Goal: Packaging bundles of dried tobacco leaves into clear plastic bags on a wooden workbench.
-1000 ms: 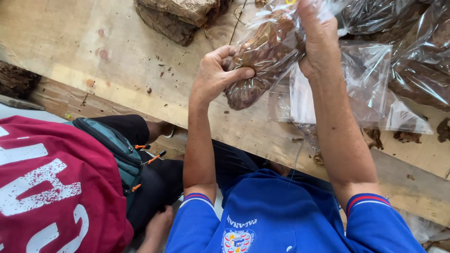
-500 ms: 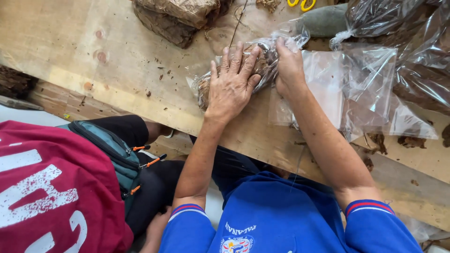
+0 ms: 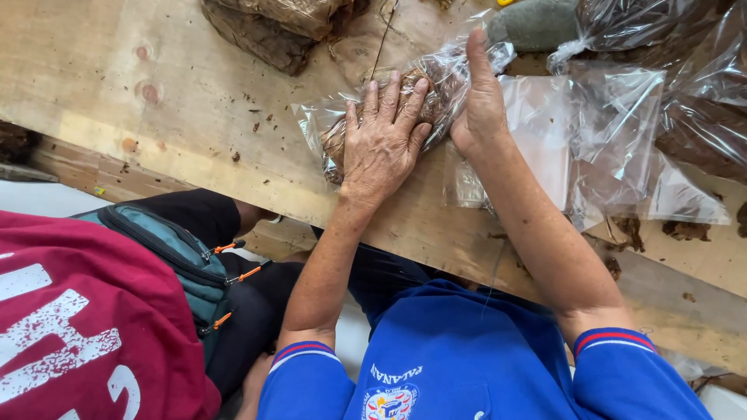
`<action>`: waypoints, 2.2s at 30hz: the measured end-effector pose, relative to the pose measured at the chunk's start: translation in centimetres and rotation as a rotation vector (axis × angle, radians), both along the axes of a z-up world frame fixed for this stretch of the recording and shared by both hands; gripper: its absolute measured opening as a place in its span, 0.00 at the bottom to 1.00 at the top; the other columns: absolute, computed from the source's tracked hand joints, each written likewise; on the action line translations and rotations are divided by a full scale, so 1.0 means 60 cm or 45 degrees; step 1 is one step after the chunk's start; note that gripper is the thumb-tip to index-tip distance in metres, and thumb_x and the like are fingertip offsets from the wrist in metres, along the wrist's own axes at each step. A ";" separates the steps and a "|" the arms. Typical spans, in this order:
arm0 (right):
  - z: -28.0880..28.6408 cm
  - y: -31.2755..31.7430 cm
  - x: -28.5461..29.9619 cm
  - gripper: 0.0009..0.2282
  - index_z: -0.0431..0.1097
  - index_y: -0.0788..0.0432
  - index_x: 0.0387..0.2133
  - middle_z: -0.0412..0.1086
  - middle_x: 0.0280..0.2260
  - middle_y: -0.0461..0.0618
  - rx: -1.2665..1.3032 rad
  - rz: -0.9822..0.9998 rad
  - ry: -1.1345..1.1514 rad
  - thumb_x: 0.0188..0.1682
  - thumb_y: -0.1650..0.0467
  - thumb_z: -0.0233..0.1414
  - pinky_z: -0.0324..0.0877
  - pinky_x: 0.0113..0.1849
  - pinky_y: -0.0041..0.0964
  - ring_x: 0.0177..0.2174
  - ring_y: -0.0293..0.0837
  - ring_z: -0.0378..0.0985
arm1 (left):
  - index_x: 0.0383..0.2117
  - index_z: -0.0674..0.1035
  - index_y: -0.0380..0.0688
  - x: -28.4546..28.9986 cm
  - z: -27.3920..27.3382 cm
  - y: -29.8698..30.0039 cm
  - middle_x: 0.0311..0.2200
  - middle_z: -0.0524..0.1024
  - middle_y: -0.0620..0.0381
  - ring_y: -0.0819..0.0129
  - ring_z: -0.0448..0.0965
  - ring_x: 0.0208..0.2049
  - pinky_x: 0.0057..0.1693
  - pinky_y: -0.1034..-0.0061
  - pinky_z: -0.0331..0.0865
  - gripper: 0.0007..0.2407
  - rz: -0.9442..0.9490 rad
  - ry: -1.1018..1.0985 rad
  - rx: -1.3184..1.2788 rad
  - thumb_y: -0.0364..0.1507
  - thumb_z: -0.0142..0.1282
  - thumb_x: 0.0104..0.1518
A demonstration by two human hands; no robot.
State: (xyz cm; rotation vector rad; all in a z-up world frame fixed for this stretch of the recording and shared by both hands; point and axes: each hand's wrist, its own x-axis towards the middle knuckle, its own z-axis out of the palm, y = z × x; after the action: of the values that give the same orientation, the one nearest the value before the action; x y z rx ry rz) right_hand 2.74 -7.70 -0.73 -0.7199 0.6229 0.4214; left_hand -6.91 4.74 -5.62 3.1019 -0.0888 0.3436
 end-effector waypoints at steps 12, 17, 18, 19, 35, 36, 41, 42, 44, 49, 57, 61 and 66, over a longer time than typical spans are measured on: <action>-0.098 -0.003 0.011 0.14 0.73 0.65 0.47 0.80 0.43 0.57 -0.183 0.065 -0.282 0.47 0.73 0.60 0.81 0.50 0.42 0.44 0.48 0.83 | 0.71 0.59 0.70 -0.001 -0.008 -0.001 0.72 0.62 0.57 0.49 0.65 0.70 0.68 0.40 0.62 0.24 0.010 -0.055 0.039 0.51 0.41 0.71; -0.102 0.004 0.005 0.06 0.73 0.62 0.37 0.79 0.36 0.53 -0.213 -0.081 -0.219 0.54 0.70 0.52 0.80 0.44 0.40 0.38 0.46 0.81 | 0.72 0.59 0.69 -0.001 -0.006 0.000 0.72 0.61 0.57 0.47 0.65 0.70 0.68 0.39 0.62 0.24 0.003 -0.032 0.019 0.51 0.41 0.71; -0.078 0.007 -0.002 0.10 0.70 0.62 0.38 0.77 0.36 0.54 -0.233 -0.095 -0.169 0.58 0.67 0.46 0.81 0.41 0.44 0.37 0.48 0.80 | 0.72 0.59 0.69 0.000 -0.006 0.001 0.72 0.61 0.56 0.48 0.65 0.71 0.68 0.40 0.61 0.24 -0.005 -0.033 0.012 0.51 0.41 0.71; -0.089 0.009 0.004 0.10 0.70 0.62 0.38 0.77 0.36 0.54 -0.231 -0.095 -0.173 0.58 0.67 0.46 0.81 0.41 0.44 0.37 0.48 0.80 | 0.72 0.59 0.69 0.000 -0.006 0.002 0.72 0.61 0.56 0.48 0.65 0.71 0.68 0.40 0.61 0.24 -0.005 -0.038 0.013 0.51 0.41 0.71; -0.100 -0.008 0.020 0.09 0.67 0.67 0.25 0.72 0.27 0.60 0.350 -0.185 -0.360 0.55 0.77 0.45 0.76 0.49 0.55 0.36 0.58 0.80 | 0.74 0.46 0.63 -0.003 0.012 0.022 0.76 0.50 0.54 0.46 0.52 0.76 0.72 0.37 0.47 0.30 -0.038 0.131 -0.400 0.56 0.31 0.68; -0.075 -0.010 0.013 0.10 0.67 0.66 0.25 0.71 0.26 0.58 0.276 -0.051 -0.613 0.56 0.76 0.45 0.75 0.49 0.54 0.35 0.57 0.79 | 0.74 0.39 0.61 0.001 0.024 0.029 0.77 0.45 0.56 0.47 0.45 0.78 0.75 0.39 0.37 0.35 -0.069 0.244 -0.668 0.60 0.25 0.65; 0.076 -0.055 -0.036 0.09 0.67 0.61 0.40 0.70 0.43 0.52 0.149 0.423 -1.249 0.62 0.67 0.44 0.73 0.57 0.42 0.49 0.47 0.75 | 0.70 0.50 0.50 0.044 0.148 0.042 0.74 0.51 0.45 0.42 0.47 0.76 0.73 0.29 0.47 0.45 -0.319 0.112 -0.939 0.61 0.53 0.51; 0.098 -0.063 -0.045 0.10 0.65 0.58 0.49 0.68 0.54 0.51 0.106 0.536 -1.517 0.65 0.65 0.42 0.73 0.60 0.39 0.57 0.45 0.72 | 0.67 0.61 0.41 0.055 0.176 0.043 0.69 0.64 0.41 0.40 0.54 0.74 0.72 0.29 0.55 0.44 -0.579 0.042 -0.998 0.54 0.69 0.50; 0.131 -0.082 -0.064 0.15 0.65 0.60 0.48 0.58 0.61 0.54 -0.386 0.479 -1.802 0.66 0.61 0.38 0.62 0.66 0.53 0.63 0.51 0.61 | 0.57 0.70 0.37 0.079 0.226 0.027 0.52 0.74 0.46 0.57 0.68 0.51 0.54 0.56 0.66 0.29 -0.739 0.186 -1.053 0.40 0.69 0.52; 0.173 -0.135 -0.056 0.22 0.67 0.63 0.46 0.48 0.68 0.57 -1.094 0.365 -2.084 0.64 0.56 0.36 0.35 0.74 0.68 0.72 0.57 0.38 | 0.27 0.80 0.47 0.109 0.265 -0.019 0.23 0.80 0.65 0.75 0.74 0.21 0.31 0.80 0.71 0.13 -0.930 0.333 -0.835 0.39 0.74 0.53; 0.189 -0.178 -0.041 0.53 0.39 0.67 0.71 0.59 0.63 0.60 -0.060 0.927 -1.676 0.32 0.65 0.64 0.63 0.69 0.52 0.64 0.54 0.65 | 0.37 0.84 0.43 0.071 0.337 -0.065 0.47 0.82 0.46 0.61 0.87 0.41 0.45 0.73 0.82 0.02 -1.040 0.075 -0.913 0.26 0.62 0.63; 0.153 -0.171 -0.037 0.47 0.46 0.69 0.69 0.63 0.61 0.59 -0.244 0.988 -1.807 0.34 0.73 0.66 0.66 0.66 0.48 0.61 0.54 0.69 | 0.46 0.81 0.50 0.065 0.320 -0.070 0.36 0.87 0.57 0.68 0.88 0.32 0.40 0.67 0.74 0.12 -1.015 -0.273 -0.607 0.41 0.53 0.68; 0.160 -0.160 -0.055 0.13 0.75 0.56 0.40 0.75 0.38 0.48 -0.343 0.938 -1.693 0.42 0.70 0.66 0.79 0.44 0.34 0.38 0.41 0.79 | 0.46 0.76 0.52 0.025 0.365 -0.092 0.32 0.72 0.61 0.69 0.75 0.23 0.25 0.71 0.66 0.08 -1.111 -0.322 -0.364 0.27 0.62 0.65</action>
State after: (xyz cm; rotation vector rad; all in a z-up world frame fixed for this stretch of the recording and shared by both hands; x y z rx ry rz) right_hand -0.58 -17.31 8.85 -1.2782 -0.8893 0.4250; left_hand -5.41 -0.78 16.29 2.4091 -1.2060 0.6153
